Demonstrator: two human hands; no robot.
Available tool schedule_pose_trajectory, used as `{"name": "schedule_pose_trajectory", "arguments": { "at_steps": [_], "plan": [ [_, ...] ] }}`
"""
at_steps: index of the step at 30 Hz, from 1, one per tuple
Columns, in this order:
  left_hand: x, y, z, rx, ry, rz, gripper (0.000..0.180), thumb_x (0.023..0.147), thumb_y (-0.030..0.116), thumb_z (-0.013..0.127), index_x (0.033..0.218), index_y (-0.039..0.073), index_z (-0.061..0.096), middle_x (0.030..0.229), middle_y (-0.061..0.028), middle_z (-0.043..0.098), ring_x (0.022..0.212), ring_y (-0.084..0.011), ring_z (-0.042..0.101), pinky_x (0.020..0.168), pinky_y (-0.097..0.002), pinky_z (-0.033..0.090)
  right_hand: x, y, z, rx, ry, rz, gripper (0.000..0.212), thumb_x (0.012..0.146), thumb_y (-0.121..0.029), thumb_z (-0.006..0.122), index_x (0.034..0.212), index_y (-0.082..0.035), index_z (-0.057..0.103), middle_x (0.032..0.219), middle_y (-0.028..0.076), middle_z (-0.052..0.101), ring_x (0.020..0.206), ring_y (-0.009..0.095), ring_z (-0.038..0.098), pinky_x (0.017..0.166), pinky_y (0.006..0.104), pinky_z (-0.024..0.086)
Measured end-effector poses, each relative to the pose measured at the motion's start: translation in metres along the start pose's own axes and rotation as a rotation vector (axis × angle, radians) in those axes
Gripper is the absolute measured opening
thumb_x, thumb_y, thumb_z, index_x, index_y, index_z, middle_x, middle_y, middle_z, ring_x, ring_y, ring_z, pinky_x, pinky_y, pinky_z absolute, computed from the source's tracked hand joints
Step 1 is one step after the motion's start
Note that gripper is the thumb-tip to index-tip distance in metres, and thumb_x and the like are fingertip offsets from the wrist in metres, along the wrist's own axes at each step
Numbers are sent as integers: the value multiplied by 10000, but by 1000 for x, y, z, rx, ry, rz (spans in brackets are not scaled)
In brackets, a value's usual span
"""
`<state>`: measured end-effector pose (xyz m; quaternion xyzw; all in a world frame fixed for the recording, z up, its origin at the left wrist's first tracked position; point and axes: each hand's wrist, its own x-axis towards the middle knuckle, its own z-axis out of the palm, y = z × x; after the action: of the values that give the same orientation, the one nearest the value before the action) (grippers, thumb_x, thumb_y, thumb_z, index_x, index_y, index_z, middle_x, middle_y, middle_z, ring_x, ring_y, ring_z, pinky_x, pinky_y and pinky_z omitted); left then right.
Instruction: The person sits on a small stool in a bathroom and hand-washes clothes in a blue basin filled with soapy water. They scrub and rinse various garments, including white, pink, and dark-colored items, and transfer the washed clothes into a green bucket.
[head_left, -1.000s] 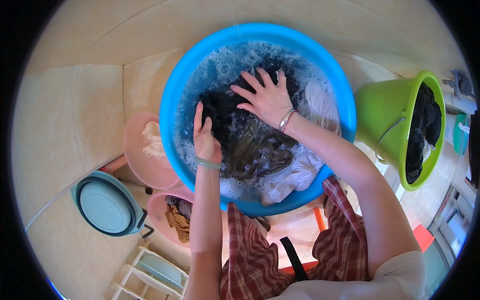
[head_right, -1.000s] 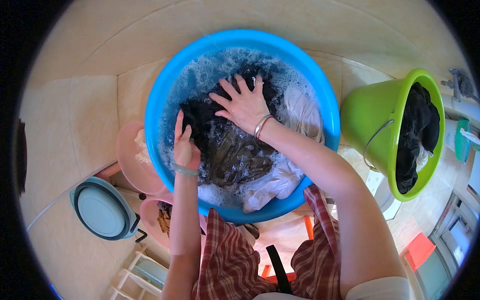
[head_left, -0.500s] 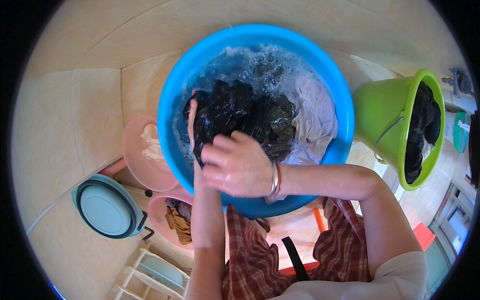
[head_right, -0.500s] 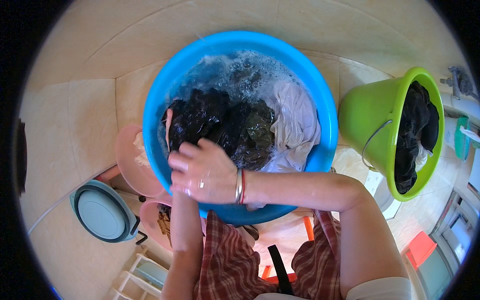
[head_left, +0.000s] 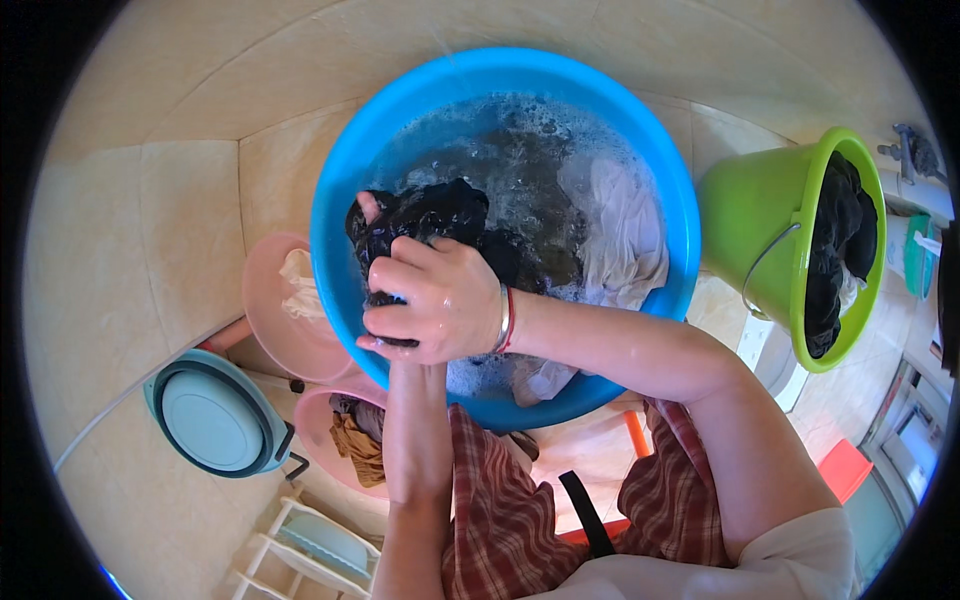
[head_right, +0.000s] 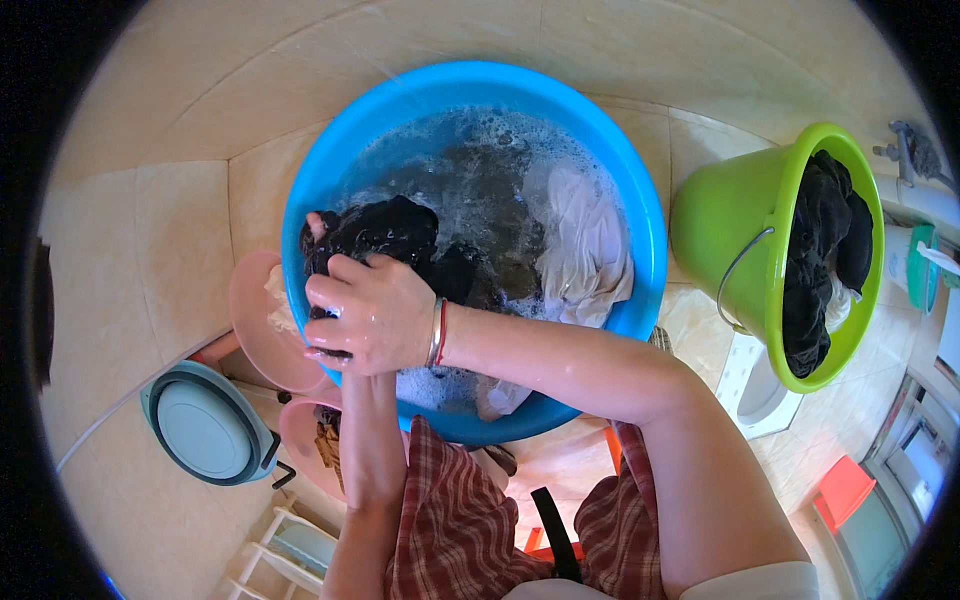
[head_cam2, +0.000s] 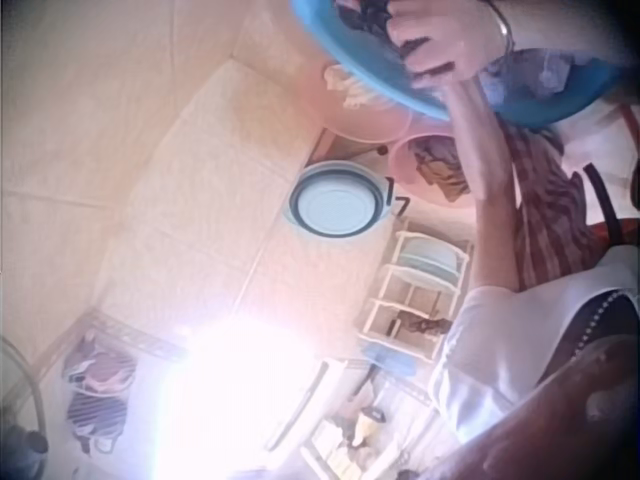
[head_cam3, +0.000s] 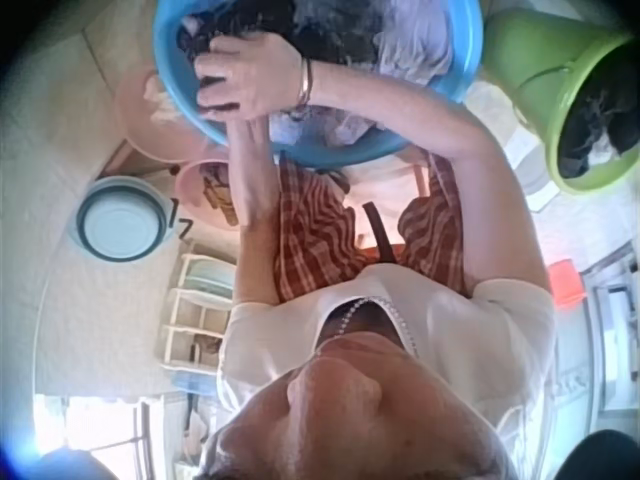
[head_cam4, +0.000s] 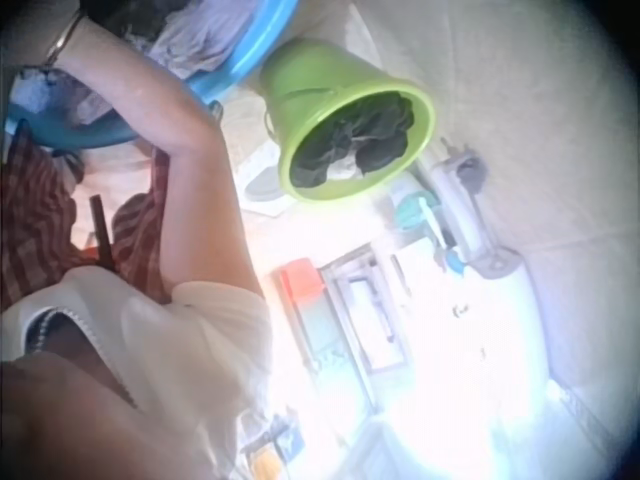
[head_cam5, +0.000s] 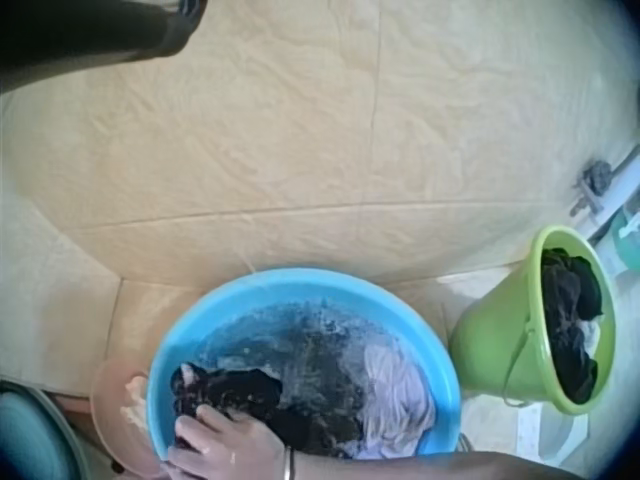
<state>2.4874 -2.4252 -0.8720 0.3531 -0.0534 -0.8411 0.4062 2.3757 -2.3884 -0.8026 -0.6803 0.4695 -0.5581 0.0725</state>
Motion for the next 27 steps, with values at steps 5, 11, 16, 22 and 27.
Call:
{"name": "schedule_pose_trajectory", "arguments": {
  "at_steps": [5,11,16,22,27],
  "plan": [
    [10,-10,-29,-196,-163,63,398,968,301,495,1297,78,492,1133,-49,537,1140,-179,495,1017,-321,399,3,22,7,49,26,97,189,696,-261,728,702,-161,567,783,37,523,691,204,588,482,343,475],
    [-11,-12,61,410,398,240,391,953,311,577,1239,44,590,1214,-96,642,1082,-236,633,948,-389,512,-30,124,-10,-293,-74,458,71,787,-199,655,740,-146,646,743,57,598,688,292,634,570,400,524],
    [-6,23,30,301,156,146,514,980,355,553,1429,135,434,1394,-93,514,1268,-272,510,1072,-449,408,-47,142,-22,-388,-72,758,396,858,-464,644,1058,-123,666,1049,123,586,1004,331,589,757,427,526],
    [7,14,-19,585,243,247,498,1029,178,423,1498,318,329,1535,-57,323,1355,-292,393,1058,-503,398,-86,150,-15,-558,-526,572,486,855,-409,667,1232,-121,560,1145,160,540,1041,366,557,832,458,524],
    [9,-13,8,444,251,151,523,1027,359,463,1514,242,312,1515,-47,376,1334,-264,429,1102,-458,351,-75,129,-4,-403,-133,592,357,843,-314,697,1115,-90,644,1051,187,579,969,350,589,826,427,513]
  ]
}}
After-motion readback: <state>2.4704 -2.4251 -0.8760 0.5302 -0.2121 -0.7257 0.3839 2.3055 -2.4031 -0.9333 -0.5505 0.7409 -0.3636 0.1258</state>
